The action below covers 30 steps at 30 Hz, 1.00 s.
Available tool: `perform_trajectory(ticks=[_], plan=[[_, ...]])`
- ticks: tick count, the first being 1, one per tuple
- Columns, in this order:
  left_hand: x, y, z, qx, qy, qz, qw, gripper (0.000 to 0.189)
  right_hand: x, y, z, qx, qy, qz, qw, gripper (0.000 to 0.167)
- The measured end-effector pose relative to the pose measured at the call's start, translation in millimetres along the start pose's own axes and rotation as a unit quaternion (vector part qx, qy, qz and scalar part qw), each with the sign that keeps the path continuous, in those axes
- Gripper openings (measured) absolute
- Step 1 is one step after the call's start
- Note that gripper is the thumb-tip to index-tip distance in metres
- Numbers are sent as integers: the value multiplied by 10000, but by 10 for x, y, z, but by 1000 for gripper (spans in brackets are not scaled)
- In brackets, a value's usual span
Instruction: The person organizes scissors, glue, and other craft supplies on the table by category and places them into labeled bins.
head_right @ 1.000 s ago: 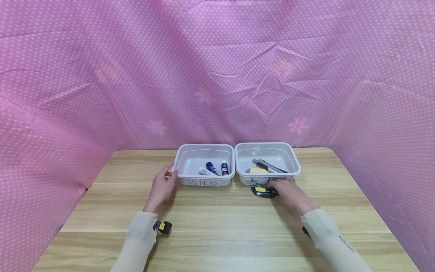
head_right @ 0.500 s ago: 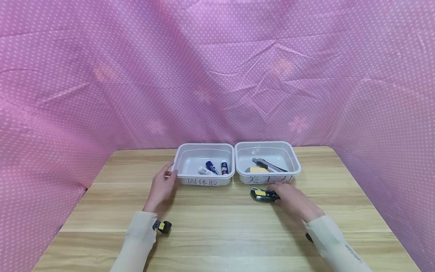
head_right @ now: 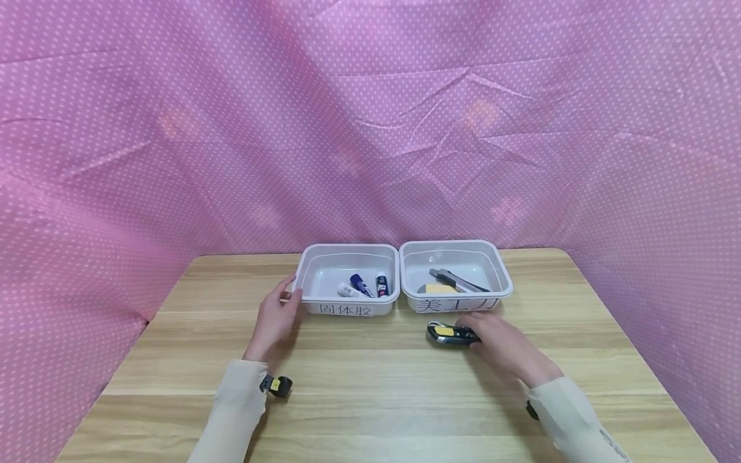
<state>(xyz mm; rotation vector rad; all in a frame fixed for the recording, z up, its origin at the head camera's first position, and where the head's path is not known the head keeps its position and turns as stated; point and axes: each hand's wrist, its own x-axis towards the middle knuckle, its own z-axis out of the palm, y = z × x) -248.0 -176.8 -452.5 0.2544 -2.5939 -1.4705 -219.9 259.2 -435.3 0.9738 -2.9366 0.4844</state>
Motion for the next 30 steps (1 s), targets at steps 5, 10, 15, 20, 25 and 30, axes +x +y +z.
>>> perform_trajectory(ticks=[5, 10, 15, 20, 25, 30], plan=[[-4, -2, -5, 28, -11, -16, 10000, 50, -35, -36, -20, 36, 54, 84, 9999, 46], [1, 0, -8, 9, -40, -81, 10000, 50, -64, -64, -57, 2, 185, 90, 9998, 46], [-1, -1, -18, -13, -64, -87, 9999, 50, -70, -79, -122, 37, 373, -34, 9993, 45], [-2, -5, -15, 15, -43, -28, 10000, 50, -62, -81, -190, 66, 455, -90, 9989, 45], [0, -8, -6, 13, -9, 25, 10000, 50, -57, -87, -249, 104, 547, -103, 9984, 45], [-2, 0, -11, 11, -35, -10, 10000, 50, -29, -93, -311, 47, 650, -162, 9977, 46]])
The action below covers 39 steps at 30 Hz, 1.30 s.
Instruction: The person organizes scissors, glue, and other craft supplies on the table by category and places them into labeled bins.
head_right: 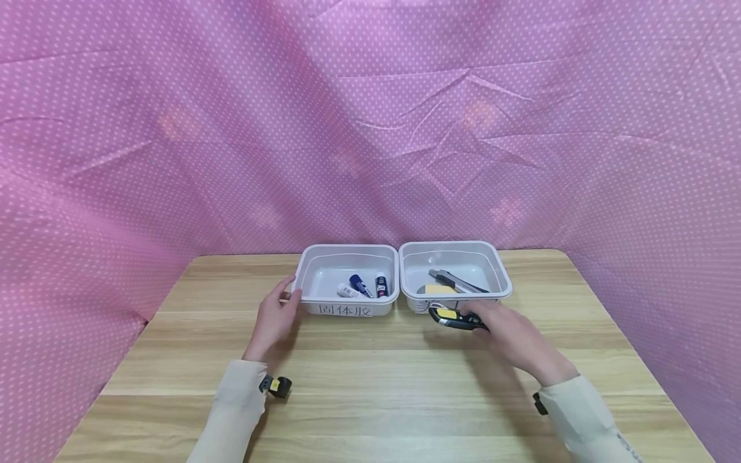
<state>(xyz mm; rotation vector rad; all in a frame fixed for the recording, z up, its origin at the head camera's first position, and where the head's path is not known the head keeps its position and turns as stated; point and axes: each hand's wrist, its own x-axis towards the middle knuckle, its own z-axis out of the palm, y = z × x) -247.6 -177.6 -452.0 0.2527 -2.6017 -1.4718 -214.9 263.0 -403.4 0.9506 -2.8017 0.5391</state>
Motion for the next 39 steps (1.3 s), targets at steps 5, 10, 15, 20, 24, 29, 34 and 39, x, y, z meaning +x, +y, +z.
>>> perform_trajectory(ticks=[5, 10, 15, 20, 24, 29, 34, 39], plan=[[-5, 9, -12, 7, -48, -42, 10000, 50, 29, -2, -48, -36, 84, 105, 9999, 42], [3, 3, -9, -5, 17, 34, 10000, 50, 83, -3, -82, -125, 248, 183, 9994, 38], [12, -11, -5, 1, 45, 106, 9999, 50, 149, -2, -132, -208, 390, 169, 9989, 37], [15, -7, -5, 22, 24, 76, 10000, 50, 211, 5, -160, -250, 431, 265, 9984, 38], [16, 7, -11, 27, 25, 58, 10000, 50, 259, 11, -167, -247, 519, 381, 9976, 39], [11, 9, -16, 49, 16, 56, 10000, 50, 338, 24, -187, -218, 614, 568, 9963, 39], [6, -1, -14, 9, 36, 64, 10000, 50, 416, 37, -226, -250, 528, 742, 9955, 37], [9, -15, -2, -30, -11, -1, 10000, 50, 455, 66, -211, -275, 433, 856, 9950, 36]])
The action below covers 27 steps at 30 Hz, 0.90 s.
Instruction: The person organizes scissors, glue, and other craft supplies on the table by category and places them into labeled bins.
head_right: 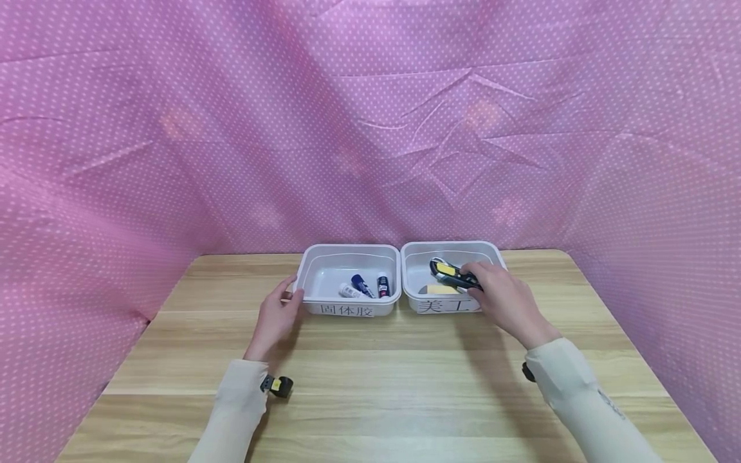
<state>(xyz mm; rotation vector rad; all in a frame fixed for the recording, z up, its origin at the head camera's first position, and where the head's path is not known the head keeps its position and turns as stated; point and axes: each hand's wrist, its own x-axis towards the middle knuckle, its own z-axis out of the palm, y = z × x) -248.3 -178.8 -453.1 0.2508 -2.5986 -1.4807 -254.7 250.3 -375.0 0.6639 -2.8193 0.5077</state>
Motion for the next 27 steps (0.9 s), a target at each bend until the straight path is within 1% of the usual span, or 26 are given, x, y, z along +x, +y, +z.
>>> perform_trajectory(ticks=[8, 13, 19, 27], plan=[[-5, 6, 8, 1, 13, -8, 10000, 50, 74, 90, 147, -6, -85, -12, 10000, 33], [-4, 6, 5, 23, 11, -20, 10000, 50, 122, 123, 205, -5, -162, 8, 9999, 31], [-9, 9, -20, 4, 4, -44, 10000, 51, 221, 175, 252, 42, -235, 141, 9996, 27], [-19, 21, -25, -41, 18, 39, 10000, 51, 299, 270, 328, 131, -431, 354, 9984, 24]])
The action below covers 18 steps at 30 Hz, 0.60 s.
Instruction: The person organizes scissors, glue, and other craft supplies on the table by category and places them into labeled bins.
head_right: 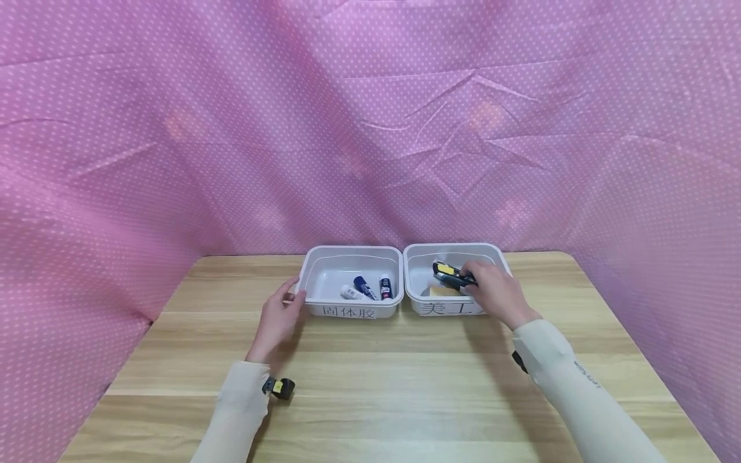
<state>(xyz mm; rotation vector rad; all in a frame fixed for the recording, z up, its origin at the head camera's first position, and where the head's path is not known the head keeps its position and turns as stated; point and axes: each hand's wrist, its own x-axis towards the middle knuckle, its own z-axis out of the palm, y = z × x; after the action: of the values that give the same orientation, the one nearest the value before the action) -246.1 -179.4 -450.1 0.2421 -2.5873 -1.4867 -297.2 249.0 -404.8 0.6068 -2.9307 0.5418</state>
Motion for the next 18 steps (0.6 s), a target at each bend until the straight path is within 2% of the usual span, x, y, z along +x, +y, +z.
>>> perform_trajectory(ticks=[6, 13, 18], plan=[[4, 9, 11, 16, 30, 12, 10000, 50, 53, 55, 35, 103, -123, 146, 9998, 24], [-1, 3, 20, 31, 70, -23, 10000, 50, 124, 86, 64, 253, -132, 36, 9996, 21], [-5, -7, 21, 31, 102, 31, 9999, 50, 185, 125, 88, 432, -311, 141, 9985, 18]])
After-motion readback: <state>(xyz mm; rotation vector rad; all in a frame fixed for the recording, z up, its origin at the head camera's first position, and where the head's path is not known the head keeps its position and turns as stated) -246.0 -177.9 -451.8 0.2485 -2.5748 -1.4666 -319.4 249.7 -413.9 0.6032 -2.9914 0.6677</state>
